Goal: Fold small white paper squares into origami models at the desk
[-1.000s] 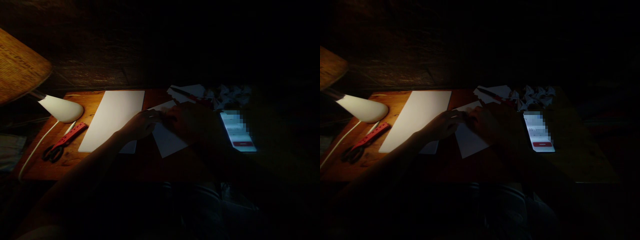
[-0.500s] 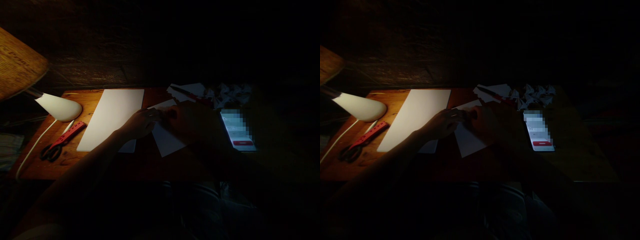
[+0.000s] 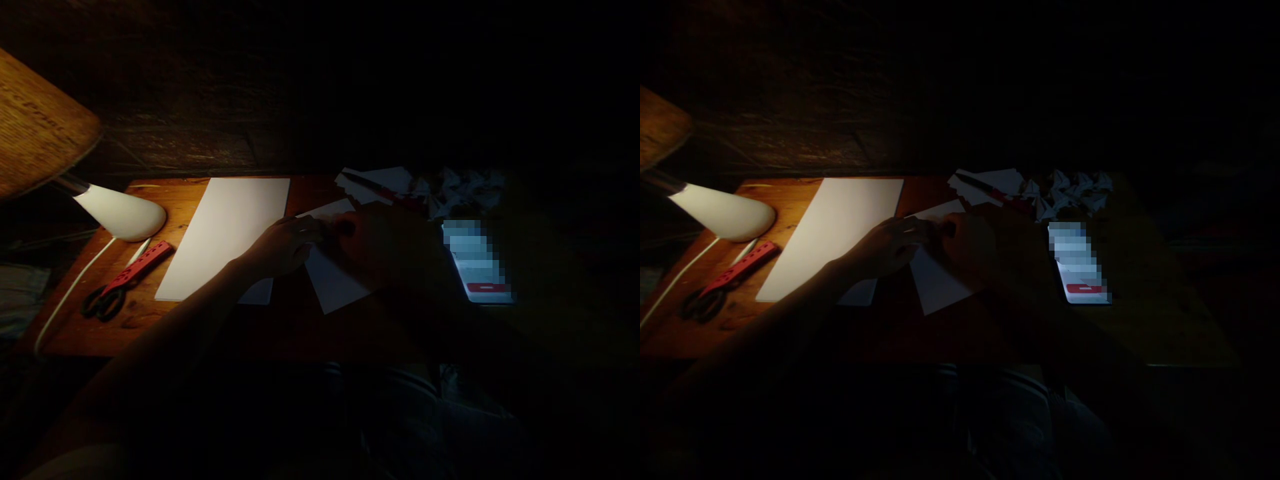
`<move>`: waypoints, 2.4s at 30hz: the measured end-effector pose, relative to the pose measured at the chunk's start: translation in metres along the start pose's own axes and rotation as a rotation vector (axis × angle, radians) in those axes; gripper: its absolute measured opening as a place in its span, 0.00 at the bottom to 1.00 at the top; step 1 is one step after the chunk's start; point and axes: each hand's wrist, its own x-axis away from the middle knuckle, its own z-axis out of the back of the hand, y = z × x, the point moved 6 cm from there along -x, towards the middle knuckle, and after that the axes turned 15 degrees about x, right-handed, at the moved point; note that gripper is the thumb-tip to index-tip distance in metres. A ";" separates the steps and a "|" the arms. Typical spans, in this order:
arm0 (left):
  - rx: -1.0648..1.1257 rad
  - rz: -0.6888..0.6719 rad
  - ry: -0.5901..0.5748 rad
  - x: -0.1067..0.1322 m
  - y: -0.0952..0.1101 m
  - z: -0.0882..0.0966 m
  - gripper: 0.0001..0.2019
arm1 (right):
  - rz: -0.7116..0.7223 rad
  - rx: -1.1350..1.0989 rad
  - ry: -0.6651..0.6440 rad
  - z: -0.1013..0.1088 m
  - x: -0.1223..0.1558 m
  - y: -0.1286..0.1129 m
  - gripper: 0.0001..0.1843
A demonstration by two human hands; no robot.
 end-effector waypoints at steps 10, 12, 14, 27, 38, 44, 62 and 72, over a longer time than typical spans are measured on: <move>-0.002 0.002 0.000 -0.001 0.003 0.001 0.24 | 0.061 0.013 0.001 -0.002 -0.003 0.001 0.10; -0.022 0.001 0.002 -0.001 0.002 0.001 0.26 | 0.104 0.022 0.011 -0.005 -0.004 0.002 0.12; -0.050 -0.005 -0.005 -0.001 0.003 0.001 0.26 | 0.153 0.056 0.011 -0.003 -0.002 0.002 0.13; -0.182 0.019 -0.019 -0.002 0.013 -0.004 0.21 | 0.222 0.221 -0.070 0.034 0.013 -0.013 0.16; -0.120 0.055 0.008 0.001 0.009 0.001 0.17 | 0.387 0.280 -0.129 0.009 0.004 -0.001 0.18; -0.085 0.016 0.009 0.003 0.007 0.001 0.22 | 0.325 0.253 -0.116 0.021 0.008 -0.006 0.16; -0.170 0.081 0.027 0.006 0.007 -0.003 0.19 | 0.360 0.219 -0.112 0.026 0.005 -0.011 0.13; -0.194 0.095 -0.017 0.005 0.010 -0.004 0.21 | 0.409 0.262 -0.124 0.028 -0.002 -0.009 0.10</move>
